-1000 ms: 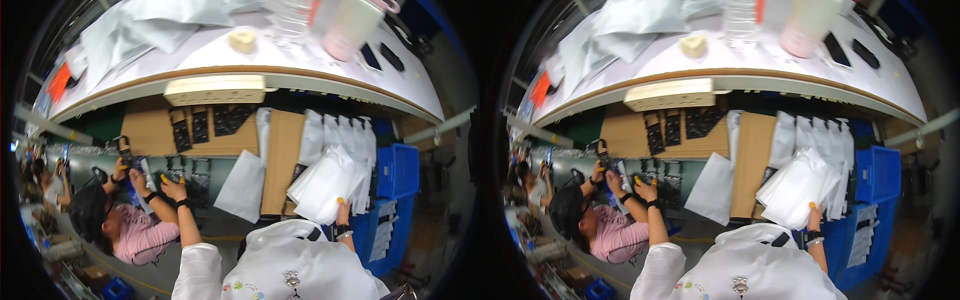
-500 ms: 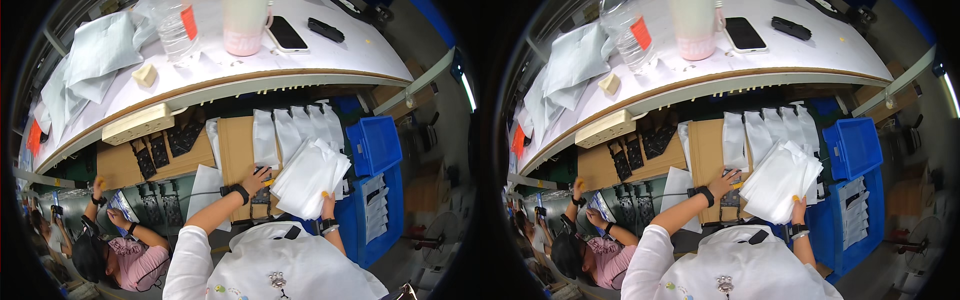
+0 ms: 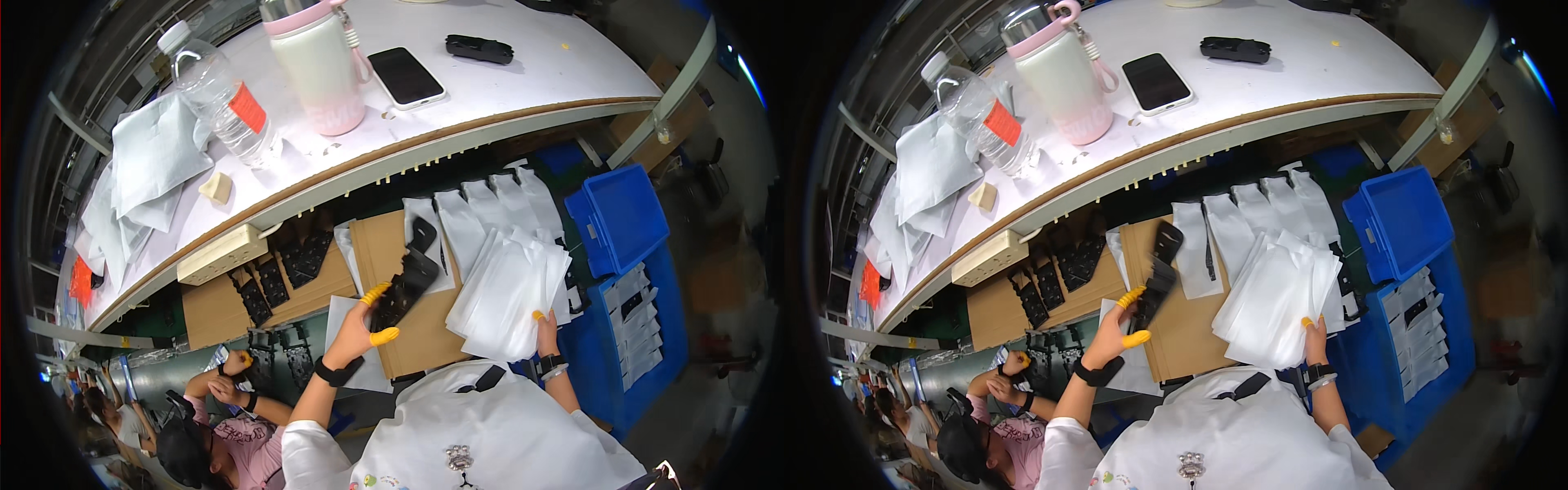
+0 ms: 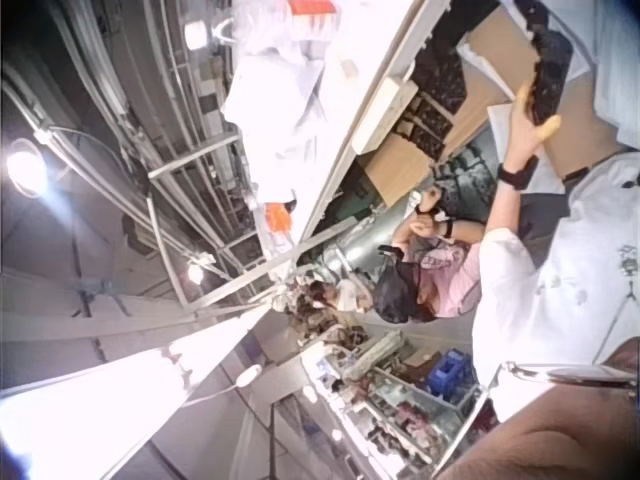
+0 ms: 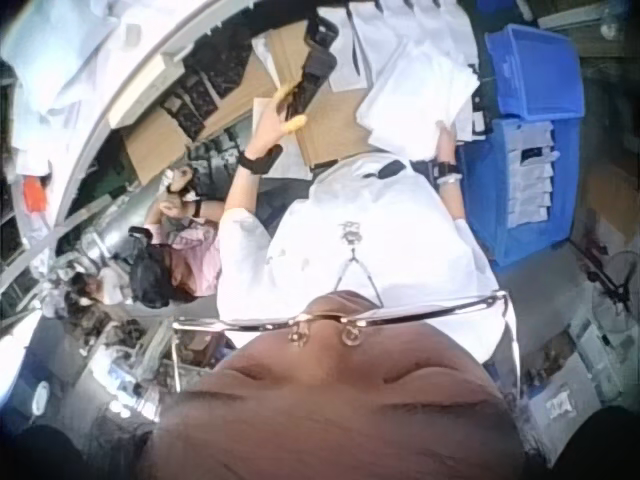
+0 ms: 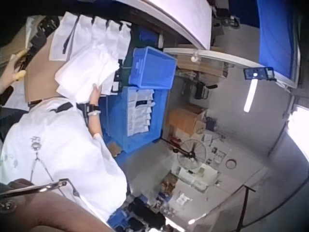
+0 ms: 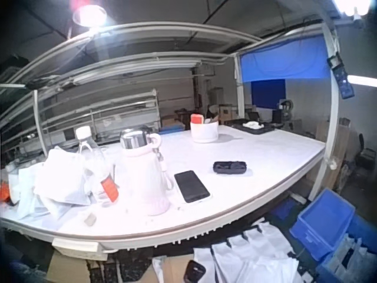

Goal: The person is assembling plastic components and placing them into individual protective bags.

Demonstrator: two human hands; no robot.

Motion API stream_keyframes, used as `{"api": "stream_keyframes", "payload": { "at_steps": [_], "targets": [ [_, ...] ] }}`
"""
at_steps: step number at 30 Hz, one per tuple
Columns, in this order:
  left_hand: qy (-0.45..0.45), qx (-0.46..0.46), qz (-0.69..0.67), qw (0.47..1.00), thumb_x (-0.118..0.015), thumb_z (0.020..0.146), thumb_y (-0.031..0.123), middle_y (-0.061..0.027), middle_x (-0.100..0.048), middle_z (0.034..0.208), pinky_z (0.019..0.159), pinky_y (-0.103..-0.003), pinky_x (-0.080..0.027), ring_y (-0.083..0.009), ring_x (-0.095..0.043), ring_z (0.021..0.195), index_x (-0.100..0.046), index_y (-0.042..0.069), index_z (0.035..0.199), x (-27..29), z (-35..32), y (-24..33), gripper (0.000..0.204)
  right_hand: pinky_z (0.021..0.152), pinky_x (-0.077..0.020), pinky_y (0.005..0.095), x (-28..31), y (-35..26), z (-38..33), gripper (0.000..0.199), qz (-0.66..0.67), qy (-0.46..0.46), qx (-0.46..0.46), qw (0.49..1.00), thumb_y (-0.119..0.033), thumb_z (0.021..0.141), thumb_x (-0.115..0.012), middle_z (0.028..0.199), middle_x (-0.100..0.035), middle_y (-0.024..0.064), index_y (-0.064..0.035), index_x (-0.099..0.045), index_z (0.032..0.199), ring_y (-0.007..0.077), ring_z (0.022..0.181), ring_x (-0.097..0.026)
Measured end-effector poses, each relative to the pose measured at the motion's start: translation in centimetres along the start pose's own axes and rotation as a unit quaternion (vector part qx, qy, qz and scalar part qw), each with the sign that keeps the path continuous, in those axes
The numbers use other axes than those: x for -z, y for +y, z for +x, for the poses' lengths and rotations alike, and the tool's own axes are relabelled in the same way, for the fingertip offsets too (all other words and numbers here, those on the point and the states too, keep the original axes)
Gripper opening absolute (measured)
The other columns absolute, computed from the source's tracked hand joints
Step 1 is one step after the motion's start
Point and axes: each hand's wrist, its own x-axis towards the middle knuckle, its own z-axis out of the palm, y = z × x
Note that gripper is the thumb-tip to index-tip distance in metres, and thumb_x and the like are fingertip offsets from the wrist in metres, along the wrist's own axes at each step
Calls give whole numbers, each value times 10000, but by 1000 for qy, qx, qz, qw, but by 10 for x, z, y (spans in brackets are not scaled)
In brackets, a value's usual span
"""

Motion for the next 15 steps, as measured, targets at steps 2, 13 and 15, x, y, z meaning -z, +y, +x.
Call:
{"api": "stream_keyframes", "payload": {
  "at_steps": [2,13,15],
  "targets": [
    [-106,19,-325,940,-701,653,383,-184,-495,1112,883,-379,-411,-269,-511,1014,-395,-2,1194,-9,-13,19,731,731,-468,281,-10,0,7,391,-8,-28,-9,1000,-30,793,-419,1011,-529,153,21,-373,1179,217,843,-556],
    [-241,28,-632,736,-516,748,526,-289,-476,1073,901,-462,-368,-385,-503,988,-399,-19,1202,-49,-30,80,719,734,-488,301,-46,8,25,391,-116,-94,-7,989,-31,790,-387,1000,-531,168,42,-358,1174,242,845,-571],
    [-233,-1,-599,766,-515,770,475,-293,-480,1054,909,-454,-376,-382,-510,979,-411,-22,1186,-51,-30,86,657,739,-483,295,-44,9,26,401,-121,-85,-9,989,-28,788,-385,1008,-530,169,41,-353,1182,239,849,-570]
  ]
}}
